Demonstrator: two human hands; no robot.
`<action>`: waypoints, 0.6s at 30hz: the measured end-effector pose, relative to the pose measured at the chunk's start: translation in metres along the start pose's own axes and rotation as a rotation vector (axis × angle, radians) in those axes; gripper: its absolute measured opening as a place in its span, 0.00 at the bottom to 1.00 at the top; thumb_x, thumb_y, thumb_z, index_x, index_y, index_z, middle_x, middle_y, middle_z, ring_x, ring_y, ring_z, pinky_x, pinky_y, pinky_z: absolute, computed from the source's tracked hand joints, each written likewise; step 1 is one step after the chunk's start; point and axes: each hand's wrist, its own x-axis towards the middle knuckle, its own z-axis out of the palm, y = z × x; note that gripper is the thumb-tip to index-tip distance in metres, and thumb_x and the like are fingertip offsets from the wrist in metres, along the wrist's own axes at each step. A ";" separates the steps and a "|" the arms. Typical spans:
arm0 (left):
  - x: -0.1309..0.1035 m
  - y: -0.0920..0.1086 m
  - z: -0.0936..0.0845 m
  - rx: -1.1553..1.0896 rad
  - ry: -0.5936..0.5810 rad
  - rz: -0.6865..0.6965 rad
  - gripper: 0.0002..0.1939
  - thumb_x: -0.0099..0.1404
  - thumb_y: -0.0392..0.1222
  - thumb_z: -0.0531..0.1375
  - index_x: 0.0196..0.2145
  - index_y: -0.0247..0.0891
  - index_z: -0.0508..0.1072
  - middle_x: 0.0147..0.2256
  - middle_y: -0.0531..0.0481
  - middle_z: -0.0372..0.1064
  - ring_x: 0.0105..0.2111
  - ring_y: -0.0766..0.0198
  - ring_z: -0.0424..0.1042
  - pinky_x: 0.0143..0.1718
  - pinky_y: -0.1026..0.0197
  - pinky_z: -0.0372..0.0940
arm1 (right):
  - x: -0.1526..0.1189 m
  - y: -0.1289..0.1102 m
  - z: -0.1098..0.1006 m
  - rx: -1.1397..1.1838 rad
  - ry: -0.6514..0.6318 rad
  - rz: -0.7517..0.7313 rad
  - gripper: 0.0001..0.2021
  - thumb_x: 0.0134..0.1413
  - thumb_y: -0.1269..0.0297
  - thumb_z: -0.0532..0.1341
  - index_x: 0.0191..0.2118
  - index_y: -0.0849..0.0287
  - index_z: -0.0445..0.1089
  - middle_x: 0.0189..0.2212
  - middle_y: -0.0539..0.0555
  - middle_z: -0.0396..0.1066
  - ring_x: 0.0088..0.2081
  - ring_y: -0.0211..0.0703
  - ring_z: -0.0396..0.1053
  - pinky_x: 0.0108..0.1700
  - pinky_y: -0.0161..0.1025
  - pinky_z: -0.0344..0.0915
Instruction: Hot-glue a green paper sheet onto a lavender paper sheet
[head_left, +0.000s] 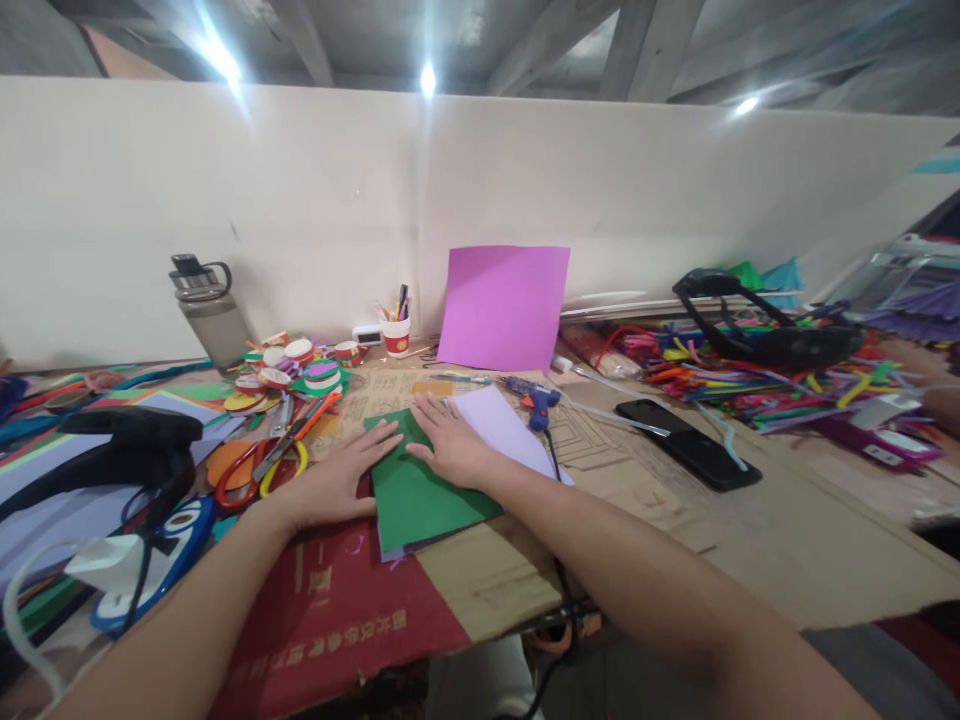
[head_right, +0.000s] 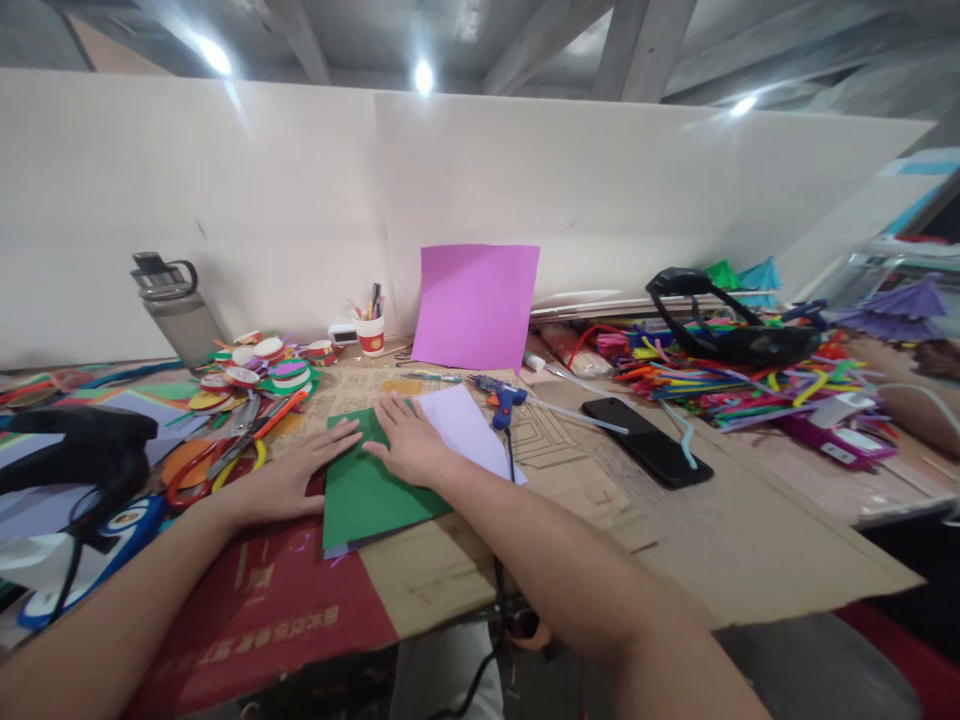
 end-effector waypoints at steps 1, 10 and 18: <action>0.001 0.000 0.001 0.028 -0.004 0.001 0.41 0.63 0.55 0.57 0.68 0.41 0.46 0.68 0.44 0.39 0.68 0.53 0.40 0.67 0.47 0.39 | 0.000 -0.001 0.000 0.001 -0.013 -0.028 0.34 0.65 0.47 0.43 0.66 0.67 0.50 0.67 0.63 0.44 0.69 0.52 0.38 0.67 0.55 0.38; 0.001 -0.004 0.003 0.047 -0.049 -0.012 0.36 0.65 0.54 0.55 0.67 0.46 0.49 0.68 0.49 0.38 0.68 0.53 0.37 0.67 0.45 0.34 | 0.003 -0.002 0.001 -0.001 -0.049 -0.037 0.32 0.65 0.48 0.46 0.65 0.69 0.54 0.66 0.64 0.49 0.67 0.53 0.46 0.66 0.52 0.43; 0.004 0.007 0.001 -0.018 -0.043 0.036 0.38 0.64 0.49 0.56 0.68 0.42 0.45 0.67 0.47 0.43 0.67 0.56 0.44 0.68 0.48 0.37 | 0.000 -0.004 0.000 -0.001 -0.008 0.068 0.39 0.63 0.42 0.41 0.66 0.72 0.49 0.67 0.67 0.44 0.68 0.56 0.39 0.67 0.52 0.39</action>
